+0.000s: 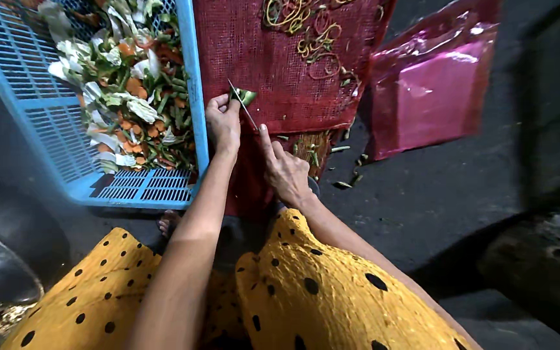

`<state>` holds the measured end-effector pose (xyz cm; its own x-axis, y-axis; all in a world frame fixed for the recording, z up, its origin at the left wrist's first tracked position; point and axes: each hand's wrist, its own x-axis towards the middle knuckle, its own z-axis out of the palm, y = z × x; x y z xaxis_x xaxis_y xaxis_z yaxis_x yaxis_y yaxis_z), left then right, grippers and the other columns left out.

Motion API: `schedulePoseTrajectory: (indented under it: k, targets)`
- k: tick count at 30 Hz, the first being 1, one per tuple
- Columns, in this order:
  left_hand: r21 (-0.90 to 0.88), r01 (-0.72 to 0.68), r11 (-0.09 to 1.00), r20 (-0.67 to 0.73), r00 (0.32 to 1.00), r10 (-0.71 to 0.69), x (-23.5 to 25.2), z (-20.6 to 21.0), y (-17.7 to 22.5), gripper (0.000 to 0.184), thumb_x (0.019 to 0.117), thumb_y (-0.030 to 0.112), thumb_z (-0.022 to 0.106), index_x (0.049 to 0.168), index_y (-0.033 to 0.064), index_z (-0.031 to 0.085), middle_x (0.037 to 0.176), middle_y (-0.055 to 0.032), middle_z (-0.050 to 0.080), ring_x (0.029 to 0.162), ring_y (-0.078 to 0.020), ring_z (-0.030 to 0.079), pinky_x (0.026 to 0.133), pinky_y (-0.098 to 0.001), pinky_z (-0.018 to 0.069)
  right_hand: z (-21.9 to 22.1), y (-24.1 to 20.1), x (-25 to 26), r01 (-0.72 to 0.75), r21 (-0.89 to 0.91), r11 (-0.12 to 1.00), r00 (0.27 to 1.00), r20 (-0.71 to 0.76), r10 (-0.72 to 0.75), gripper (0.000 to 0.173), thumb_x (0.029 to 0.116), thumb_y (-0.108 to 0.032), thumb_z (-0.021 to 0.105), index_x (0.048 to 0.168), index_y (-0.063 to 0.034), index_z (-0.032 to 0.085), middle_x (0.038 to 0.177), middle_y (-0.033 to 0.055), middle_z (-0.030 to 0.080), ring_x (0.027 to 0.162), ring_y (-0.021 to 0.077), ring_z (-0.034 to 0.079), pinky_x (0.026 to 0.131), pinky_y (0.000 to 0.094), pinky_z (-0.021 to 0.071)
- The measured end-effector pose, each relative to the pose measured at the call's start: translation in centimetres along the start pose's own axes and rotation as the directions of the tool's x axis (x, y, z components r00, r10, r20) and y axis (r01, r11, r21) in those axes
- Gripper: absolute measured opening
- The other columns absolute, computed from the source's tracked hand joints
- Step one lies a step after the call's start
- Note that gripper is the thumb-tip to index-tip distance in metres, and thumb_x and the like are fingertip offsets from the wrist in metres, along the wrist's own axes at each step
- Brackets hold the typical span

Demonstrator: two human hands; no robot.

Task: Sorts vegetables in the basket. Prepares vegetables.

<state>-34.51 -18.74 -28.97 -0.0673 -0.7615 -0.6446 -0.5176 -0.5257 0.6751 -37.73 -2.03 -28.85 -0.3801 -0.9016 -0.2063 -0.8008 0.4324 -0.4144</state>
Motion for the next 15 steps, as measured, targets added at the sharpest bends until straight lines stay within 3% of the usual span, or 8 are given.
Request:
schedulePoseTrajectory:
  k: [7, 15]
  targets:
    - [0.228, -0.049, 0.972, 0.002, 0.999, 0.050, 0.0, -0.2, 1.2, 0.027, 0.0978, 0.014, 0.065, 0.123, 0.0046, 0.065, 0.107, -0.0124, 0.069, 0.088, -0.0197, 0.070, 0.075, -0.0381, 0.0597, -1.0, 0.4, 0.1, 0.017, -0.015, 1.000, 0.999, -0.028, -0.018, 0.065, 0.0962, -0.003, 0.058, 0.158, -0.0060, 0.038, 0.092, 0.0165, 0.066, 0.052, 0.0302, 0.061, 0.041, 0.0423, 0.0442]
    - [0.236, -0.060, 0.970, 0.003, 0.998, 0.061, 0.4, 0.0, 0.9, 0.026, 0.0973, 0.014, 0.067, 0.120, 0.0025, 0.066, 0.105, -0.0123, 0.070, 0.084, -0.0185, 0.071, 0.074, -0.0362, 0.0608, 0.4, 0.5, 0.4, -0.027, 0.008, 1.000, 0.999, 0.023, 0.027, 0.071, 0.0947, 0.002, 0.058, 0.160, -0.0039, 0.032, 0.095, 0.0192, 0.065, 0.058, 0.0336, 0.063, 0.044, 0.0442, 0.0476]
